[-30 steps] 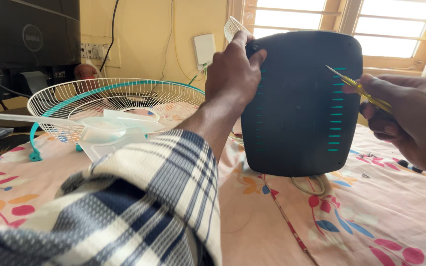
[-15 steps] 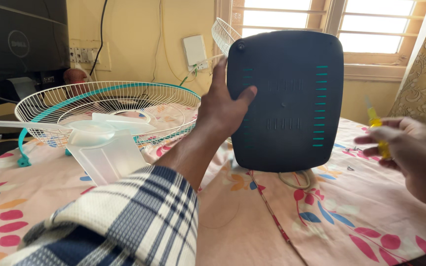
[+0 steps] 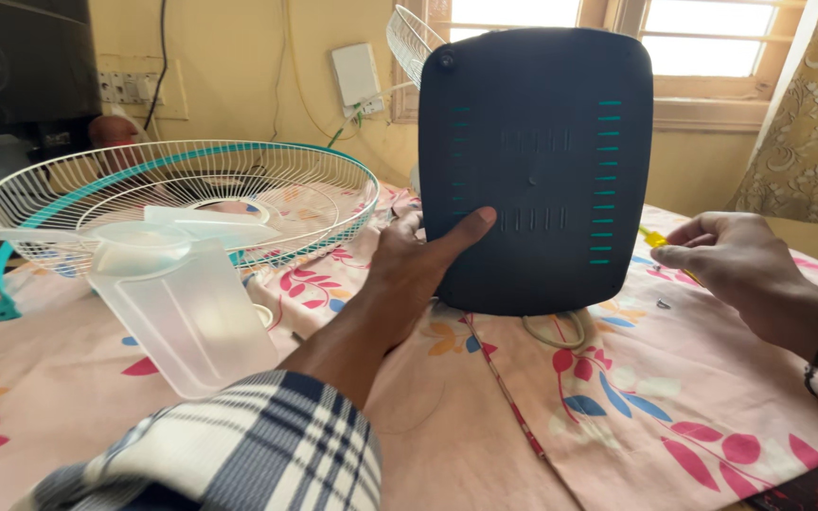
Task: The person reassembles the back cover of a teal electric fan. They align the black plastic cover over the internal components and secure it by inserting and tightening screws with a yellow screwdriver.
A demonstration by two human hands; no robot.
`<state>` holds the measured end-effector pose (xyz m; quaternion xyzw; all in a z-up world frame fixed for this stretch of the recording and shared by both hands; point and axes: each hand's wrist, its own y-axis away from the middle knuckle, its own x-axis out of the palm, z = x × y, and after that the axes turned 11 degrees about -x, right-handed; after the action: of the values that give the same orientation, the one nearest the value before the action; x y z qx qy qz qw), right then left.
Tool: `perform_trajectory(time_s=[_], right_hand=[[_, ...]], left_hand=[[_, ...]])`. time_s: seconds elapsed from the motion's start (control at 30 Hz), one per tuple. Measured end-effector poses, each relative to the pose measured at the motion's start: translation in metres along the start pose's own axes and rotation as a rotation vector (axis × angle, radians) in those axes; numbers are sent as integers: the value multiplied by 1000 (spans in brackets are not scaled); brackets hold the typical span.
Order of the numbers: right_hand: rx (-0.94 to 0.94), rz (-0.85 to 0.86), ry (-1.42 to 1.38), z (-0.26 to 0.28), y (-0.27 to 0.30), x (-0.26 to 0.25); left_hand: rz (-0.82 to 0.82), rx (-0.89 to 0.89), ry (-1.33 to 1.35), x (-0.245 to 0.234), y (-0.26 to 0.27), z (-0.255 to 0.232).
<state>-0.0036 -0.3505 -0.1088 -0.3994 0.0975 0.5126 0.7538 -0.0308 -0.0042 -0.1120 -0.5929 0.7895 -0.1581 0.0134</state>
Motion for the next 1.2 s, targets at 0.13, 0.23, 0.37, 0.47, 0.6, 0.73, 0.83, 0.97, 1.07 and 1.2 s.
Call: perform_trajectory(time_s=[0.13, 0.23, 0.37, 0.47, 0.6, 0.73, 0.83, 0.97, 1.07, 1.2], right_hand=[[-1, 74, 74, -5, 5, 5], [3, 22, 43, -12, 8, 4], [-21, -97, -196, -26, 5, -4], [6, -209, -260, -38, 3, -18], [90, -309, -233, -49, 9, -34], [66, -326, -190, -53, 15, -37], [-30, -297, -176, -52, 15, -36], [6, -295, -205, -51, 14, -36], [53, -313, -273, -53, 13, -36], [143, -354, -328, -58, 12, -36]], left_hand=[[-74, -27, -80, -4, -2, 0], [-181, -29, -214, -3, -1, 0], [-156, 30, -186, 0, 2, 0], [-171, 57, -198, 2, 3, 0], [-366, 104, -338, 7, 2, -3], [-738, 389, -573, 23, 6, -12], [-806, 518, -768, 34, 24, -21], [-501, 865, -838, 67, 38, -23], [-237, 848, -782, 103, 44, -13], [58, 447, -1011, 150, 33, -2]])
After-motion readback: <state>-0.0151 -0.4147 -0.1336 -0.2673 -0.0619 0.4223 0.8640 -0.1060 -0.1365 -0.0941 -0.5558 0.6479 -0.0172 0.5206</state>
